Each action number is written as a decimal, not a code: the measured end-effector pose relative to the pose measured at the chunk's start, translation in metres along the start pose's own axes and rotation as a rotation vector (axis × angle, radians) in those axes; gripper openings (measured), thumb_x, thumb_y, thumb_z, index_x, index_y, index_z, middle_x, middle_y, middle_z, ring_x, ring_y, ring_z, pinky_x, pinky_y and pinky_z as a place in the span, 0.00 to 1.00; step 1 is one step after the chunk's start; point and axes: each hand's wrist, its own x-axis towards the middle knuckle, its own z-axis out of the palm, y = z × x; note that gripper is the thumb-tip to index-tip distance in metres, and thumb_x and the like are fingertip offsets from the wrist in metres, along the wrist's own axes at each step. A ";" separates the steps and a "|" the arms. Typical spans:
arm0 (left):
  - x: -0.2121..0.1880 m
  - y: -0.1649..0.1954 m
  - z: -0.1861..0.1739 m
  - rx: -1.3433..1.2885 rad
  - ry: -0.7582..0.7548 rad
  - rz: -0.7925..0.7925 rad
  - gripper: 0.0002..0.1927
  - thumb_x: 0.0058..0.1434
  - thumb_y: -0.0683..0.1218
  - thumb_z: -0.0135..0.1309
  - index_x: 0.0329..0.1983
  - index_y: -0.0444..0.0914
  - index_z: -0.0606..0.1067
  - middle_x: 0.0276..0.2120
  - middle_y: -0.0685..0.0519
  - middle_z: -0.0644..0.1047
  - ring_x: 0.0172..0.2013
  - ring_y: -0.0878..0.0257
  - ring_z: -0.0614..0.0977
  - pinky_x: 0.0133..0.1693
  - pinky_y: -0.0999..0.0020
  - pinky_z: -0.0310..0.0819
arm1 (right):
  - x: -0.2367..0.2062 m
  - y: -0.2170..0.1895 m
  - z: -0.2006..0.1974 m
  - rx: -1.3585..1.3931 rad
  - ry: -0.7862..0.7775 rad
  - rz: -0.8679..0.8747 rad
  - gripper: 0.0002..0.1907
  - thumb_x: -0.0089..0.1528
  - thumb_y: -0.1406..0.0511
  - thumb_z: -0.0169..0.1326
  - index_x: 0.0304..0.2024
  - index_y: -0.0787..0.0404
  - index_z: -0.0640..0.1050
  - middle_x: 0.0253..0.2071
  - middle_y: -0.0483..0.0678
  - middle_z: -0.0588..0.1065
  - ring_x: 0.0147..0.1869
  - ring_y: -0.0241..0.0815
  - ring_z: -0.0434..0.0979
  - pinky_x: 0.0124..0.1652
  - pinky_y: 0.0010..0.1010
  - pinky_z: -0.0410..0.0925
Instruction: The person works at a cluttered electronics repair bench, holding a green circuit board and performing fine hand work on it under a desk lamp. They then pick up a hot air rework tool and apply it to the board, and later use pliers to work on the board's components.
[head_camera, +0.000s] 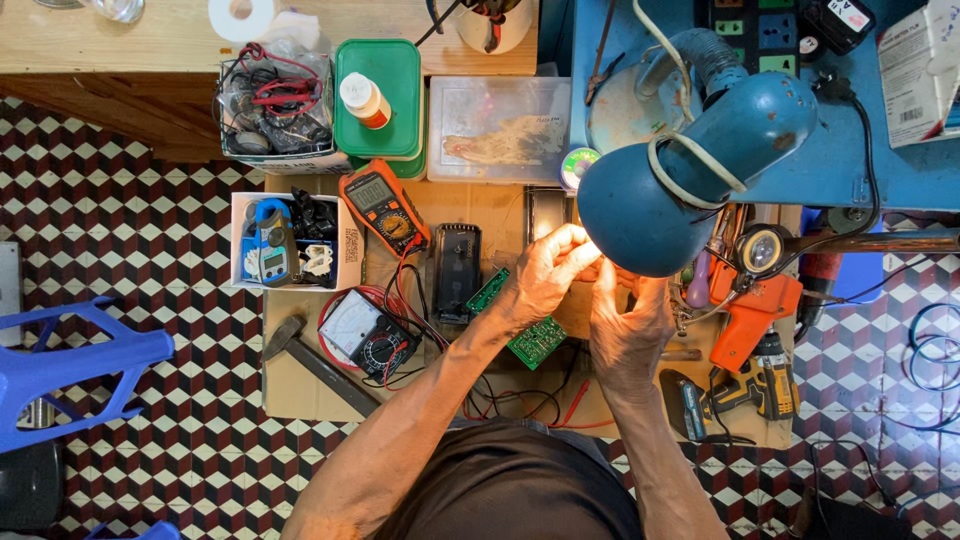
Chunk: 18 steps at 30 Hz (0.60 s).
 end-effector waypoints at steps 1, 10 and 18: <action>-0.001 0.001 0.000 0.008 0.006 0.003 0.12 0.72 0.47 0.51 0.50 0.33 0.74 0.42 0.52 0.80 0.44 0.66 0.83 0.50 0.69 0.81 | 0.000 -0.001 0.000 0.024 0.005 0.020 0.13 0.69 0.72 0.58 0.54 0.65 0.71 0.45 0.52 0.81 0.49 0.45 0.84 0.49 0.34 0.76; -0.007 0.006 0.002 0.026 -0.013 0.049 0.10 0.74 0.47 0.49 0.47 0.34 0.75 0.37 0.54 0.79 0.40 0.69 0.82 0.46 0.71 0.79 | 0.013 0.000 -0.007 1.137 -0.045 0.660 0.15 0.66 0.73 0.56 0.56 0.65 0.74 0.48 0.48 0.78 0.47 0.38 0.80 0.48 0.29 0.75; -0.009 0.009 0.002 0.064 0.007 0.079 0.10 0.74 0.46 0.49 0.47 0.34 0.74 0.36 0.56 0.79 0.40 0.70 0.80 0.46 0.73 0.76 | 0.014 0.000 -0.011 1.140 -0.079 0.713 0.15 0.65 0.72 0.57 0.54 0.65 0.75 0.47 0.49 0.78 0.46 0.39 0.80 0.47 0.31 0.75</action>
